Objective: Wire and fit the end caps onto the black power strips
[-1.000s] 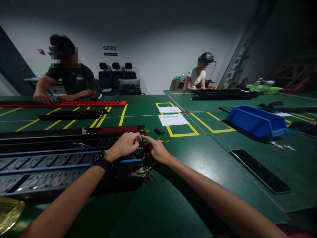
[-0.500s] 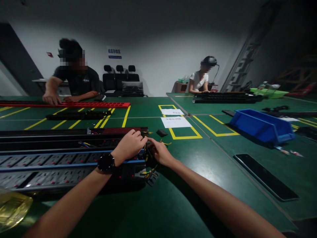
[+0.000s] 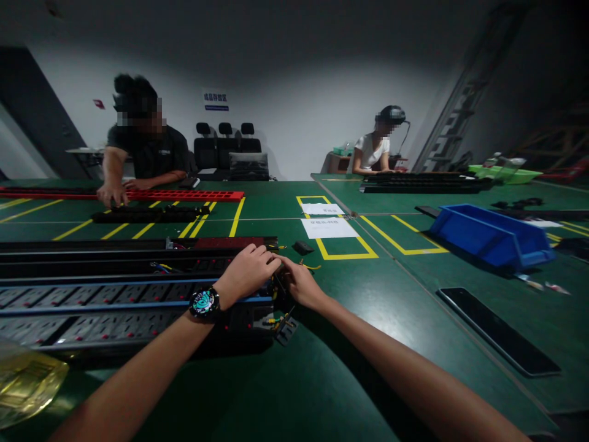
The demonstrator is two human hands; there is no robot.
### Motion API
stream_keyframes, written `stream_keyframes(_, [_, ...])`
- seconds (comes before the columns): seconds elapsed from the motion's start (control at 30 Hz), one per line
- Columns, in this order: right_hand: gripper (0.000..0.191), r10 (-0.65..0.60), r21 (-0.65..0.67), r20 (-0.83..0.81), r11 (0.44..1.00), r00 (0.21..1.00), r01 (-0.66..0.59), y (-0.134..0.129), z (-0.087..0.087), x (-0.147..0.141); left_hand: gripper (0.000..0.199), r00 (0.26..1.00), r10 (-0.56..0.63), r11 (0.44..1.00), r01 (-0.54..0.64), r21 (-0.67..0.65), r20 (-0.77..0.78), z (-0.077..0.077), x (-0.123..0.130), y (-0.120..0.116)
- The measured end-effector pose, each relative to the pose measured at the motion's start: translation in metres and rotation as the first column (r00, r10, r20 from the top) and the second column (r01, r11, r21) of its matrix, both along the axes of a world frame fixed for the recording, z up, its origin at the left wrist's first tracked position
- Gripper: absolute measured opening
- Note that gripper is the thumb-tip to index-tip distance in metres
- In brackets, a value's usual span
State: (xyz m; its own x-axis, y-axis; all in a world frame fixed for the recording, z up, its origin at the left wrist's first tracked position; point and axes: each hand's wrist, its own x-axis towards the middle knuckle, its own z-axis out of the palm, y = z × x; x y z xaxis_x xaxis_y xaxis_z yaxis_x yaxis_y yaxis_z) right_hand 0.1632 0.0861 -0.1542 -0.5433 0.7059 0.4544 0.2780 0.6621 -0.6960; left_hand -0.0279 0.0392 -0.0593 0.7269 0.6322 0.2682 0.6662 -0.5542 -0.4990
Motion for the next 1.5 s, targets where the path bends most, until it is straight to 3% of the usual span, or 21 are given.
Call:
stream_keyframes(0.3, [0.069,-0.054,-0.045,-0.048,0.998,0.997,0.052,-0.005,0.005,-0.004,0.02,1.0,0.024,0.999,-0.023,-0.046,0.016,-0.002,-0.001,0.001])
stream_keyframes(0.4, [0.054,-0.226,-0.013,-0.084,0.974,0.971,0.225,0.005,0.01,0.002,0.017,0.999,0.043,0.998,-0.042,-0.049,0.026,-0.003,-0.002,0.001])
stream_keyframes(0.5, [0.042,-0.414,0.084,-0.07,0.904,0.908,0.419,0.025,0.019,0.025,0.015,0.996,0.069,0.996,-0.066,-0.059,0.049,-0.003,-0.003,0.001])
stream_keyframes(0.6, [0.032,-0.483,0.211,0.114,0.866,0.868,0.454,0.041,0.027,0.051,0.017,0.994,0.085,0.994,-0.08,-0.075,0.066,-0.002,-0.003,0.002])
stream_keyframes(0.73, [0.016,-0.423,0.269,0.34,0.899,0.84,0.344,0.041,0.027,0.064,0.019,0.991,0.087,0.992,-0.077,-0.101,0.097,-0.001,-0.004,0.003])
stream_keyframes(0.9, [0.008,-0.343,0.301,0.406,0.925,0.847,0.231,0.032,0.021,0.047,0.017,0.989,0.091,0.99,-0.077,-0.118,0.119,-0.003,-0.005,0.003])
stream_keyframes(1.0, [0.011,-0.302,0.294,0.347,0.934,0.888,0.203,0.035,0.021,0.037,0.015,0.987,0.08,0.991,-0.063,-0.12,0.14,-0.005,-0.006,0.004])
stream_keyframes(1.2, [0.012,-0.309,0.216,0.099,0.934,0.946,0.283,0.048,0.025,0.015,0.013,0.989,0.099,0.99,-0.087,-0.109,0.114,-0.005,-0.006,0.004])
stream_keyframes(1.5, [0.016,-0.363,0.181,0.07,0.92,0.929,0.346,0.054,0.013,0.0,0.012,0.985,0.086,0.991,-0.07,-0.11,0.148,-0.009,-0.007,0.006])
